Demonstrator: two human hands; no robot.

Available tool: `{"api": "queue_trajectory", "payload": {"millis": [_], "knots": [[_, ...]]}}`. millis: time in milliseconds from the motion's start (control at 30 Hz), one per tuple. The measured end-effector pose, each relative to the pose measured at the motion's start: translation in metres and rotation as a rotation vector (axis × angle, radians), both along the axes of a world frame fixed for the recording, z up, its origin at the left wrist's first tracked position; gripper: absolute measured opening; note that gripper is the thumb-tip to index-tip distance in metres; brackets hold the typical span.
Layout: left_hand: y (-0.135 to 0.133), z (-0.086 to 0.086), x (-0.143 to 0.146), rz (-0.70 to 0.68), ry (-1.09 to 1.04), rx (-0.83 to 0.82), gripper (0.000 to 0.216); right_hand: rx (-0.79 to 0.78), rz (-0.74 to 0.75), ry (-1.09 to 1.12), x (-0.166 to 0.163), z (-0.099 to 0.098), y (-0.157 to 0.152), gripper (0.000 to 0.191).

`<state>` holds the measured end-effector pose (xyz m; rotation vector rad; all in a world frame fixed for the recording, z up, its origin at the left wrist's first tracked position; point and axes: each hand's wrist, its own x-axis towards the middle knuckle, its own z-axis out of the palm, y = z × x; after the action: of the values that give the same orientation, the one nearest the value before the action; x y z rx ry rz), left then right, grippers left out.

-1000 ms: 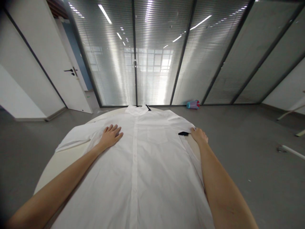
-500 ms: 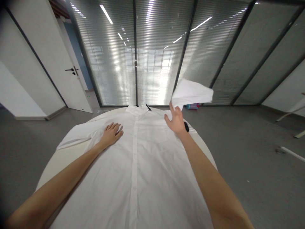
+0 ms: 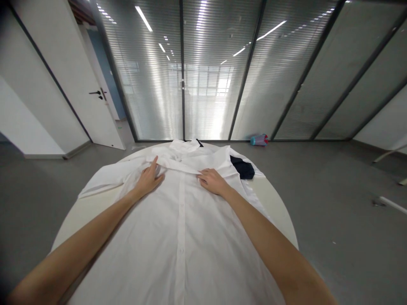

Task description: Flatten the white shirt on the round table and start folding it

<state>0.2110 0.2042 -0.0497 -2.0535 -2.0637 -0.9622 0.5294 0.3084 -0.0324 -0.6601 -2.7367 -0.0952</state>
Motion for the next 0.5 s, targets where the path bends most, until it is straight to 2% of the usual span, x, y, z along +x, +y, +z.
{"api": "queue_trajectory", "payload": {"millis": [167,267,367,433,500], "knots": [[0.014,0.006,-0.011,0.061,-0.547,0.072,0.088,0.039,0.022,0.045,-0.001,0.003,-0.002,0.031],[0.022,0.019,-0.020,0.122,-0.886,0.091,0.088,0.044,0.034,0.057,-0.001,0.005,-0.004,0.028],[0.020,0.036,-0.027,0.116,-1.361,0.079,0.097,0.030,0.041,0.057,-0.002,0.004,-0.003,0.028],[0.016,0.045,-0.031,0.076,-1.511,0.069,0.094,0.025,0.036,0.062,-0.002,0.002,-0.003,0.028],[0.012,0.050,-0.034,0.049,-1.548,0.058,0.083,0.029,0.034,0.070,-0.001,0.002,-0.002,0.027]]}}
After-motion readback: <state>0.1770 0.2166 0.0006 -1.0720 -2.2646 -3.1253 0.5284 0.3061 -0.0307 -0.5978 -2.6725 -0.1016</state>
